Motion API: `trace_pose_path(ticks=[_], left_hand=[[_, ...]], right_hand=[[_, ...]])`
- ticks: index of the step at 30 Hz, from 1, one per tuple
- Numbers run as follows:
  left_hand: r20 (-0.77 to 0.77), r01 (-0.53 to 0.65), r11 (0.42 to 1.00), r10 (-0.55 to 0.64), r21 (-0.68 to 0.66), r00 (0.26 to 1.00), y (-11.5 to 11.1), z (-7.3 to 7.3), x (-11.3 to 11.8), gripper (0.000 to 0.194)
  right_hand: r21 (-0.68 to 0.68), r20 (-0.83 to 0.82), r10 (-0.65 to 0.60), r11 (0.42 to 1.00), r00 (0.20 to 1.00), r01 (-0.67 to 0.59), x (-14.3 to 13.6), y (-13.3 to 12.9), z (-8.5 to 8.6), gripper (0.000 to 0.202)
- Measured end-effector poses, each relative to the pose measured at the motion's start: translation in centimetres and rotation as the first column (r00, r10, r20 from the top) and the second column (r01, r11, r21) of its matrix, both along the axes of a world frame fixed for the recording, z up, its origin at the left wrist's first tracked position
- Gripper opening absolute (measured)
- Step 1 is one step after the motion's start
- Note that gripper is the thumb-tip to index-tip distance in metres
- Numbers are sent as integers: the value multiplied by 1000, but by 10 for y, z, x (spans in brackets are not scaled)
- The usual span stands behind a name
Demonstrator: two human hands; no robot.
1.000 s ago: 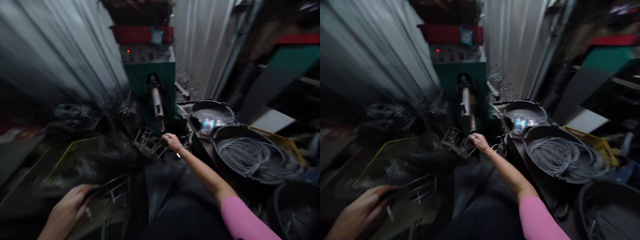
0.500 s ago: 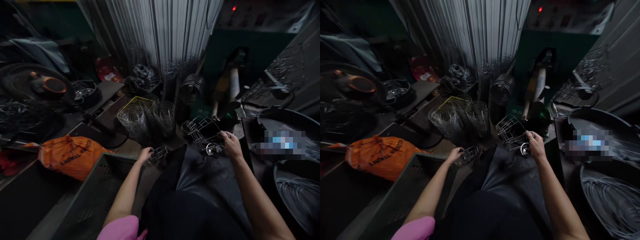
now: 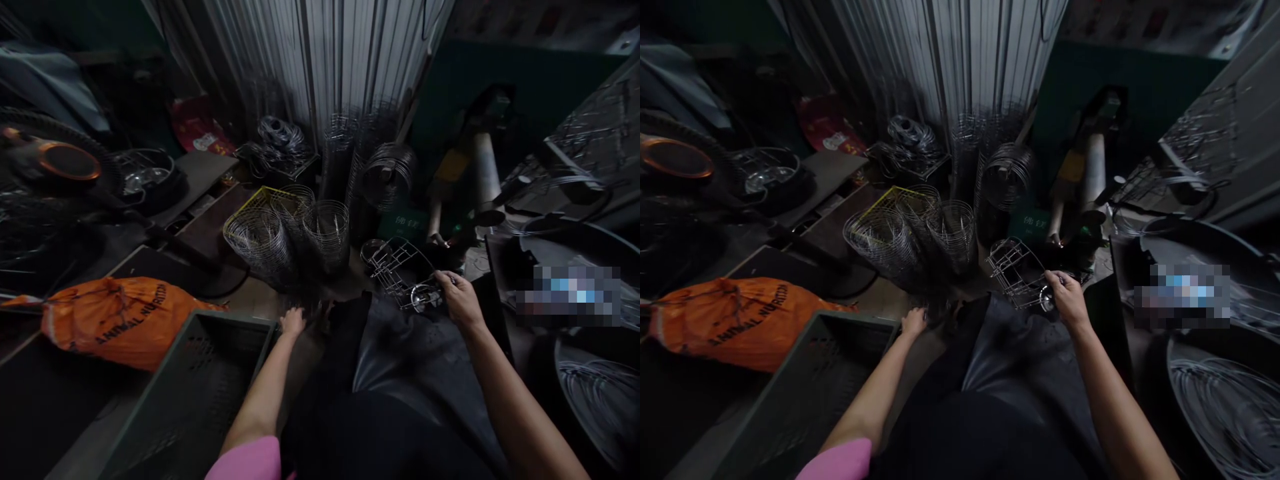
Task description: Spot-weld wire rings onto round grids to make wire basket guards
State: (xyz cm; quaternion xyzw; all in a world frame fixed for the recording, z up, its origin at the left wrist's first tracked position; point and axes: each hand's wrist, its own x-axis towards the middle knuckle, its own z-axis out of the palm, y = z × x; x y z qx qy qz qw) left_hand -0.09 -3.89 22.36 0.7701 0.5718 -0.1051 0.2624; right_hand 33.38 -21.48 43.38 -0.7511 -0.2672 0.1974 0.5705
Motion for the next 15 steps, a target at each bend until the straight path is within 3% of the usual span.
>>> trace_pose_path(ticks=[5, 8, 10, 13, 14, 15], left_hand=[[123, 5, 993, 10, -120, 992, -30, -7, 10, 30], [286, 33, 989, 11, -147, 958, -36, 5, 22, 29], [428, 84, 988, -20, -131, 904, -36, 24, 35, 32], [627, 170, 982, -84, -79, 774, -37, 75, 61, 49], [701, 193, 979, -92, -66, 707, -41, 95, 70, 54], [848, 169, 980, -3, -102, 530, -47, 116, 79, 59]], right_hand=[[-49, 75, 77, 996, 994, -74, -9, -10, 14, 40], [-69, 110, 121, 991, 987, -114, -20, -22, 33, 38], [-59, 91, 150, 988, 984, -145, -29, -34, 47, 35], [39, -71, 140, 990, 988, -137, -39, -56, 57, 35], [84, -168, 117, 991, 979, -104, -41, -64, 56, 36], [119, -280, 93, 991, 955, -62, -41, -72, 52, 38]])
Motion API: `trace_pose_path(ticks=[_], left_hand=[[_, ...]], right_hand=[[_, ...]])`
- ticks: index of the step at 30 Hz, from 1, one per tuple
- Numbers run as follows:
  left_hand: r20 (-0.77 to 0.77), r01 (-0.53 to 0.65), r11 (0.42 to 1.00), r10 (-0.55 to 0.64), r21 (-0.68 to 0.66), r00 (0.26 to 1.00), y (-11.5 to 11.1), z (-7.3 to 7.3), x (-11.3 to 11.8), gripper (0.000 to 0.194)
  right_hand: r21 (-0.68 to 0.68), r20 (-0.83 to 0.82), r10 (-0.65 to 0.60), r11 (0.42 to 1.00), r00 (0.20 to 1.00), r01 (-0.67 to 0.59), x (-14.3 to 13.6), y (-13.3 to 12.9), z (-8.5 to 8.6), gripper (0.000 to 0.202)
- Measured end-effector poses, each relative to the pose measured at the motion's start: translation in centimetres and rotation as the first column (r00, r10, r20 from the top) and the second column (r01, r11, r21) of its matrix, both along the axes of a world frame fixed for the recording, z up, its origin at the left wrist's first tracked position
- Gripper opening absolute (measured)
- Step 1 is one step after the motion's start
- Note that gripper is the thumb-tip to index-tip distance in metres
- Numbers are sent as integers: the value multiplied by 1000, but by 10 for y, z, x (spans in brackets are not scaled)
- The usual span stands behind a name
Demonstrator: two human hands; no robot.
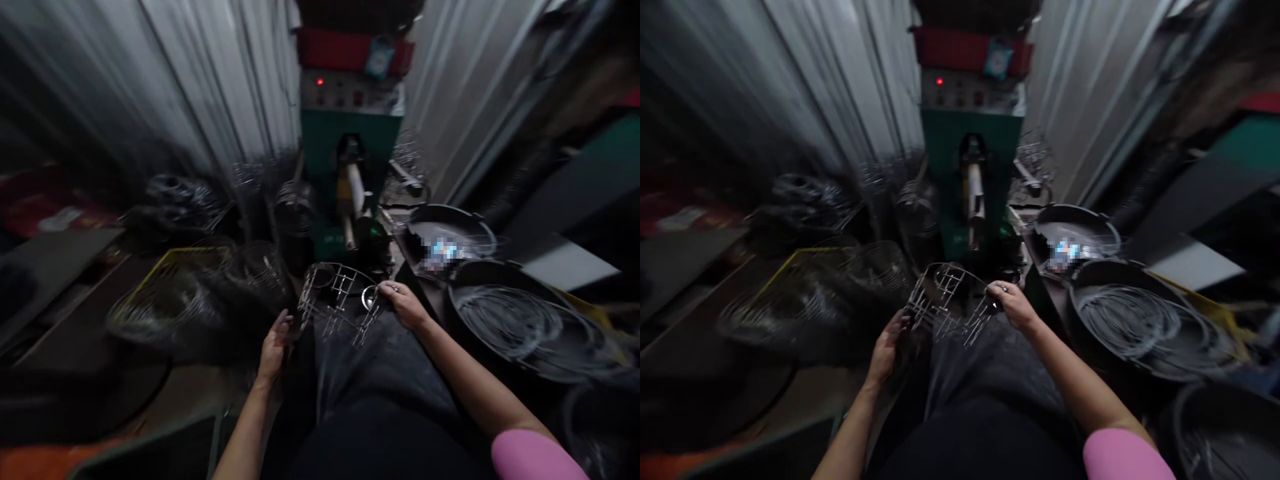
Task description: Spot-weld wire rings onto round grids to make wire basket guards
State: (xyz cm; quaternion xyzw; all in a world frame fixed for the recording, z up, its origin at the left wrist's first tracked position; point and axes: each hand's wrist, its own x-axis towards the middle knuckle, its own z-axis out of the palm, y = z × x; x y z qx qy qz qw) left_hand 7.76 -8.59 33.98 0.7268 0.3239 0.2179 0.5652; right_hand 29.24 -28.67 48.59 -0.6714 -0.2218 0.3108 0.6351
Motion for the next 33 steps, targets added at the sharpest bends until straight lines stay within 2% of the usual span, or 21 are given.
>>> trace_pose_path(ticks=[1, 2, 4, 5, 7, 8, 11, 14, 15, 17, 18, 19, 21, 23, 24, 25, 26, 28, 30, 33], left_hand=[[210, -8, 998, 21, -61, 978, -8, 20, 8, 61], [351, -5, 996, 38, -94, 936, -18, 37, 14, 61], [462, 52, 989, 18, -138, 887, -40, 60, 25, 61], [460, 93, 983, -11, -156, 888, -50, 64, 29, 60], [383, 166, 965, -77, -205, 921, -67, 61, 38, 62], [324, 191, 954, -110, -231, 940, -72, 56, 43, 64], [155, 196, 947, -160, -255, 975, -81, 34, 55, 71], [23, 173, 968, -171, -184, 985, -83, 20, 62, 74], [-8, 170, 973, -173, -154, 985, -84, 17, 63, 74], [-50, 178, 978, -184, -110, 982, -86, 13, 62, 74], [-62, 185, 978, -192, -98, 980, -86, 12, 60, 74], [-72, 199, 975, -206, -96, 976, -87, 10, 59, 73], [-92, 219, 970, -229, -105, 969, -87, 5, 55, 71], [-98, 231, 964, -244, -133, 965, -86, 2, 53, 68], [-100, 231, 961, -248, -153, 964, -85, 0, 53, 67], [-101, 229, 958, -249, -174, 963, -85, -1, 54, 67], [-101, 223, 955, -246, -196, 964, -85, -1, 56, 66], [-106, 200, 950, -230, -239, 967, -85, -1, 59, 67], [-116, 151, 950, -188, -272, 975, -87, 1, 61, 66], [-102, 133, 949, -169, -286, 980, -89, 5, 60, 62]], right_hand=[[12, -120, -33, 999, 992, 34, 0, -8, -6, 39], [6, -230, -62, 998, 971, 65, -1, -15, -14, 40], [-37, -389, -125, 992, 913, 121, -2, -30, -34, 40], [-66, -433, -157, 988, 888, 142, -4, -37, -46, 39], [-149, -442, -209, 976, 872, 158, -8, -50, -70, 36], [-210, -392, -222, 966, 893, 148, -9, -56, -81, 35], [-394, -113, -200, 908, 973, 141, -4, -73, -106, 30], [-408, 90, -221, 881, 971, 239, 21, -94, -109, 21], [-386, 122, -258, 877, 959, 285, 35, -104, -105, 16], [-372, 235, -338, 835, 911, 406, 68, -132, -93, 14], [-375, 298, -380, 797, 876, 473, 85, -149, -86, 17], [-417, 458, -387, 702, 801, 577, 103, -169, -79, 24], [-502, 675, -350, 426, 649, 752, 133, -211, -71, 39], [-591, 727, -314, 166, 610, 789, 155, -253, -70, 51], [-622, 727, -321, 65, 607, 780, 163, -271, -72, 56], [-644, 723, -333, -11, 605, 765, 169, -287, -76, 63], [-658, 720, -345, -65, 602, 750, 173, -301, -82, 71], [-679, 709, -368, -129, 601, 723, 179, -320, -93, 90], [-709, 683, -391, -152, 617, 689, 182, -331, -102, 104], [-752, 636, -415, -145, 651, 643, 187, -338, -108, 110]])
